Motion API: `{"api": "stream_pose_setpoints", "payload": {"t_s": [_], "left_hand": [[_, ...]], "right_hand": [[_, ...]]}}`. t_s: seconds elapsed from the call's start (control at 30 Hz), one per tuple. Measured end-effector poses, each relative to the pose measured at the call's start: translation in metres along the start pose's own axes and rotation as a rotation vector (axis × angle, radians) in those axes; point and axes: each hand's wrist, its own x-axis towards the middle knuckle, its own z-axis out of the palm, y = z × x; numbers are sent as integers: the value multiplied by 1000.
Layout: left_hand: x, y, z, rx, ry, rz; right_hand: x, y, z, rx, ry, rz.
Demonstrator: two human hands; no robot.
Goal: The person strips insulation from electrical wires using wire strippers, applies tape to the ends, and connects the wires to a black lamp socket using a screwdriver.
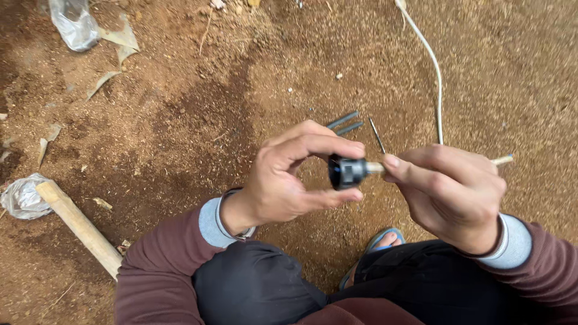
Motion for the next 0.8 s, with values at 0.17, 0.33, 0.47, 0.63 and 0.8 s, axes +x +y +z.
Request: {"api": "stream_pose_setpoints", "payload": {"t_s": [0.17,0.33,0.47,0.63,0.8], "left_hand": [[17,19,-5,106,-68,110],[16,30,-8,209,-107,69],[15,27,-5,305,-93,77],[15,18,0,354,-107,19],[13,-4,3,334,-167,-47]], "right_hand": [[11,-8,-17,-165,16,-156],[17,-16,-30,-255,-77,-194],[18,-17,-26,-293,-89,-188],[10,-17,-16,-270,-89,-30],[1,-2,-7,-232,-206,1]]}}
